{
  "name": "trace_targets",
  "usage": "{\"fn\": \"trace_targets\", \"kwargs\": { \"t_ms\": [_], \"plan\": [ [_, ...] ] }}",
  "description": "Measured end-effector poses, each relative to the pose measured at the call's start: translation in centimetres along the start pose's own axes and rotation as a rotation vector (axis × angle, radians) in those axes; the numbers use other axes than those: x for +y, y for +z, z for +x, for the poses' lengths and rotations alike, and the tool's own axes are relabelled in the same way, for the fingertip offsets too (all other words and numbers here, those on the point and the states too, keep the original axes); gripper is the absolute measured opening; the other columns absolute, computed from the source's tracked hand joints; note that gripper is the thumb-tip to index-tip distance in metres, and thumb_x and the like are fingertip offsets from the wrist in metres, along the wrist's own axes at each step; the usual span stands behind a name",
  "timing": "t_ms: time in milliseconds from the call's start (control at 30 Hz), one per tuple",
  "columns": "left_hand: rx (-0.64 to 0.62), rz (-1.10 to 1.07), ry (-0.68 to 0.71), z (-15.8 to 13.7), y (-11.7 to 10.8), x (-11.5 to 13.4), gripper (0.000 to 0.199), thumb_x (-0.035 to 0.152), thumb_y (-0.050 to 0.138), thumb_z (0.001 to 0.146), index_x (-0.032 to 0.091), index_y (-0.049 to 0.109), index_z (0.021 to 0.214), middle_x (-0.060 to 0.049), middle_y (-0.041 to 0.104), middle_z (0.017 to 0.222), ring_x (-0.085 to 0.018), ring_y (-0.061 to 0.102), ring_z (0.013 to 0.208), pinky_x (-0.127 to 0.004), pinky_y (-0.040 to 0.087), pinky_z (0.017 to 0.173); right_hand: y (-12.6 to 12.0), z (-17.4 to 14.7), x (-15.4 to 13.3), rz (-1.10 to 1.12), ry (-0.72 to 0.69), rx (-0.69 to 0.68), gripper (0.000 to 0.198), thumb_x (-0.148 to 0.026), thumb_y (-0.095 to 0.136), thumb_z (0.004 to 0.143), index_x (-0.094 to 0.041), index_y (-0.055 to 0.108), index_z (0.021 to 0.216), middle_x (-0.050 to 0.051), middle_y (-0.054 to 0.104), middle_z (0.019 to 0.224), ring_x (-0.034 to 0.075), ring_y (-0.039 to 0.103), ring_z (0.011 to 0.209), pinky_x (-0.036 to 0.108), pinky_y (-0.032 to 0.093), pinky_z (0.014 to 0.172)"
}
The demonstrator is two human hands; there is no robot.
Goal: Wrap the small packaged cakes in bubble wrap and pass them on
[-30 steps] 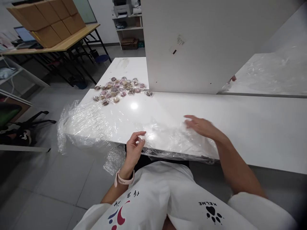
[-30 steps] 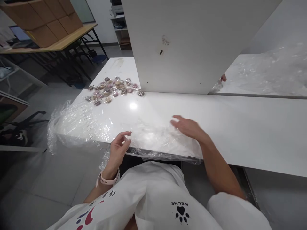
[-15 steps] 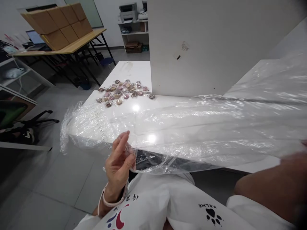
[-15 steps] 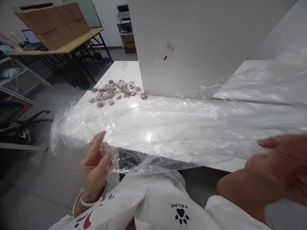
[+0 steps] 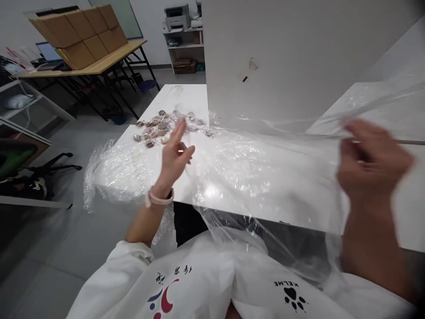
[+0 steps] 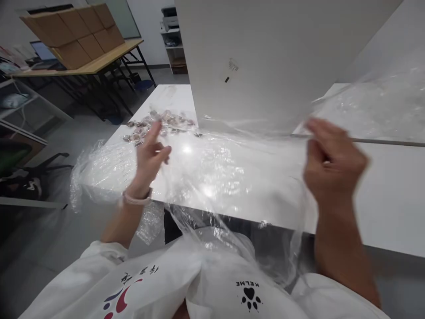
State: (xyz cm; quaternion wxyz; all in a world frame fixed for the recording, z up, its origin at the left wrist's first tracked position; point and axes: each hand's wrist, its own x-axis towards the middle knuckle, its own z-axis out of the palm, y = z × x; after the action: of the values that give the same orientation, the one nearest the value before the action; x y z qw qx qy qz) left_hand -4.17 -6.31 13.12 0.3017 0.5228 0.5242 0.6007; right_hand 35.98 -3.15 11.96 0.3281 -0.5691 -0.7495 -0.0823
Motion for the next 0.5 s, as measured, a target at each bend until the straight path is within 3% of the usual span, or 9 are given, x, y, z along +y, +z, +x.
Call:
{"fn": "trace_targets", "kwargs": {
  "t_ms": [100, 167, 233, 300, 367, 433, 500],
  "plan": [
    [-0.121, 0.191, 0.056, 0.8, 2.5, -7.4, 0.07, 0.014, 0.068, 0.08, 0.036, 0.049, 0.144, -0.007, 0.032, 0.162, -0.008, 0.054, 0.061, -0.028, 0.051, 0.056, 5.8, -1.1, 0.1, 0.078, 0.017, 0.063, 0.046, -0.017, 0.032, 0.096, -0.023, 0.062, 0.131, 0.01, 0.065, 0.129, 0.026, 0.062, 0.12, 0.044, 0.055, 0.092],
    [-0.188, 0.343, 0.052, 0.7, 3.4, -11.4, 0.069, 0.016, 0.064, 0.083, 0.032, 0.046, 0.147, -0.011, 0.031, 0.162, -0.01, 0.055, 0.064, -0.03, 0.05, 0.061, 9.7, -2.3, 1.2, 0.031, 0.05, -0.08, 0.048, -0.011, 0.033, 0.092, -0.021, 0.064, 0.128, 0.01, 0.066, 0.128, 0.023, 0.065, 0.112, 0.037, 0.056, 0.083],
    [-0.284, 0.476, 0.021, 0.6, 3.5, -13.6, 0.063, 0.021, 0.066, 0.082, 0.027, 0.052, 0.143, -0.014, 0.036, 0.159, -0.013, 0.058, 0.069, -0.032, 0.05, 0.065, 12.2, -3.1, 2.7, -0.037, 0.054, -0.244, 0.048, -0.01, 0.035, 0.092, -0.021, 0.061, 0.131, 0.01, 0.062, 0.134, 0.022, 0.066, 0.107, 0.034, 0.054, 0.077],
    [-0.354, 0.585, 0.017, 1.1, 3.1, -14.3, 0.051, 0.028, 0.072, 0.079, 0.023, 0.064, 0.13, -0.013, 0.044, 0.154, -0.021, 0.062, 0.085, -0.037, 0.052, 0.074, 12.6, -3.1, 4.1, -0.102, 0.012, -0.357, 0.044, -0.016, 0.041, 0.093, -0.021, 0.059, 0.133, 0.013, 0.052, 0.145, 0.026, 0.063, 0.109, 0.038, 0.053, 0.082],
    [-0.32, 0.68, 0.034, 2.4, 2.3, -13.8, 0.033, 0.036, 0.073, 0.08, 0.021, 0.073, 0.109, -0.013, 0.054, 0.144, -0.031, 0.058, 0.109, -0.045, 0.049, 0.09, 11.5, -2.4, 4.8, -0.17, -0.015, -0.364, 0.041, -0.024, 0.047, 0.094, -0.018, 0.059, 0.133, 0.017, 0.045, 0.15, 0.032, 0.058, 0.116, 0.047, 0.05, 0.09],
    [-0.196, 0.775, 0.027, 4.5, 1.6, -13.1, 0.023, 0.037, 0.064, 0.087, 0.02, 0.075, 0.097, -0.013, 0.061, 0.133, -0.034, 0.049, 0.124, -0.051, 0.041, 0.103, 10.0, -1.4, 4.1, -0.174, -0.023, -0.288, 0.039, -0.031, 0.047, 0.096, -0.016, 0.061, 0.129, 0.018, 0.053, 0.143, 0.035, 0.055, 0.12, 0.054, 0.046, 0.096],
    [-0.095, 0.867, -0.025, 7.3, 1.4, -12.6, 0.026, 0.034, 0.056, 0.092, 0.02, 0.073, 0.105, -0.012, 0.06, 0.133, -0.033, 0.044, 0.132, -0.052, 0.034, 0.112, 9.4, -1.0, 2.1, -0.046, -0.064, -0.261, 0.038, -0.038, 0.042, 0.1, -0.02, 0.062, 0.128, 0.013, 0.063, 0.131, 0.032, 0.056, 0.12, 0.053, 0.048, 0.098]
  ]
}}
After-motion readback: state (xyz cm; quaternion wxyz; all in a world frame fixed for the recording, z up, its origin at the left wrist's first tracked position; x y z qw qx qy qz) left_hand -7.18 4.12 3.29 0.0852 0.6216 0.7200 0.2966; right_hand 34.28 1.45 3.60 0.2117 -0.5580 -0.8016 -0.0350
